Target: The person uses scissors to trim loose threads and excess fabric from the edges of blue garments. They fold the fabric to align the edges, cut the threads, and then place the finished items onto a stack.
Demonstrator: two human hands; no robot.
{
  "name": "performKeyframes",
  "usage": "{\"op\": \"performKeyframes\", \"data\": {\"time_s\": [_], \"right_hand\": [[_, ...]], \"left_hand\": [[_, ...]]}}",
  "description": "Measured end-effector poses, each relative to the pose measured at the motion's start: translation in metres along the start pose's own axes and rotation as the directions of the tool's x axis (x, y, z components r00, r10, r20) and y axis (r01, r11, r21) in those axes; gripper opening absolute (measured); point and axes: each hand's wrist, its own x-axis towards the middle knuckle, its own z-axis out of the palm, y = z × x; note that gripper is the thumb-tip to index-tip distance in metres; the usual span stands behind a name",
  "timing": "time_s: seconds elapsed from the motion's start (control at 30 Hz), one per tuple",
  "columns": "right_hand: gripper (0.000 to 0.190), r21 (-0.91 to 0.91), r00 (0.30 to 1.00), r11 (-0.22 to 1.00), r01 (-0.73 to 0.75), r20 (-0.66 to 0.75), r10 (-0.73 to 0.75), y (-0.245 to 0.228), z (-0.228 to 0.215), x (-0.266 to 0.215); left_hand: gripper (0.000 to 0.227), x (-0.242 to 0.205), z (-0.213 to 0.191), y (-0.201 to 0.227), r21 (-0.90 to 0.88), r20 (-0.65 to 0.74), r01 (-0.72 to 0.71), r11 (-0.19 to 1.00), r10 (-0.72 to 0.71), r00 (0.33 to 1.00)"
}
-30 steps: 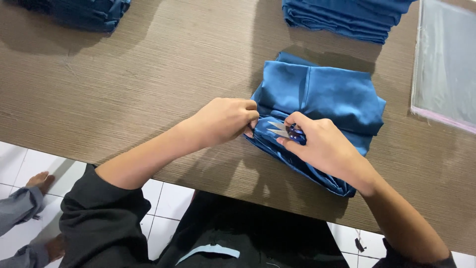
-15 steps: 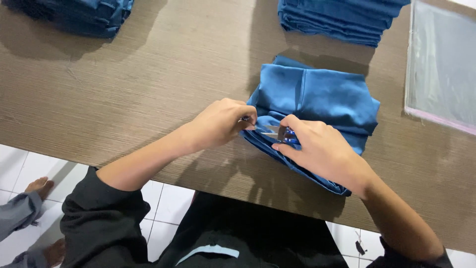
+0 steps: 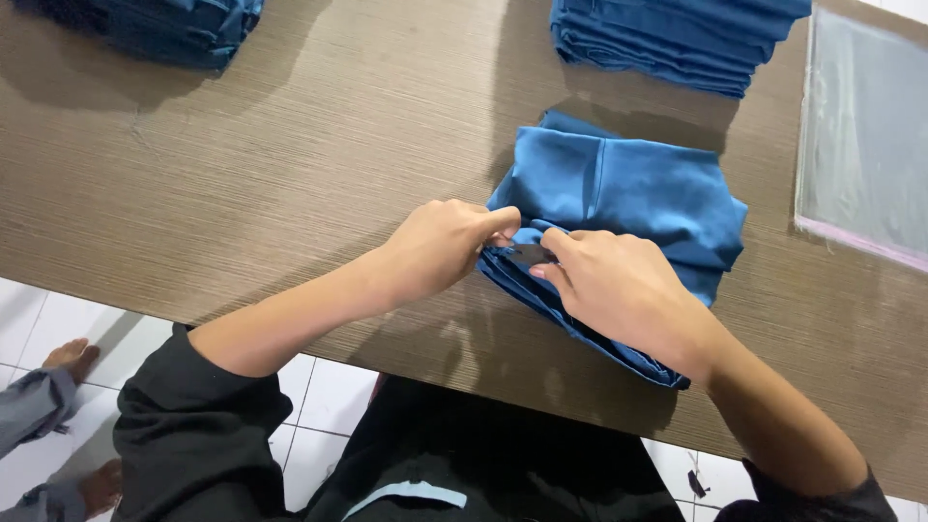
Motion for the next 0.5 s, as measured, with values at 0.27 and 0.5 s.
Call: {"op": "performKeyframes", "data": {"time_s": [0.27, 0.5], "right_hand": [[0.025, -0.068, 0.997, 0.995, 0.075, -0.026, -0.077, -0.001, 0.008, 0.015], [0.021, -0.08, 0.997, 0.994, 0.081, -0.013, -0.082, 0.0, 0.006, 0.013]], "left_hand": [[0.056, 0.0, -0.002, 0.0, -0.017, -0.009, -0.009, 1.0, 0.009, 1.0], [0.053, 0.0, 0.0, -0.003, -0.059, -0.013, -0.003, 0.998, 0.002, 1.0]]}}
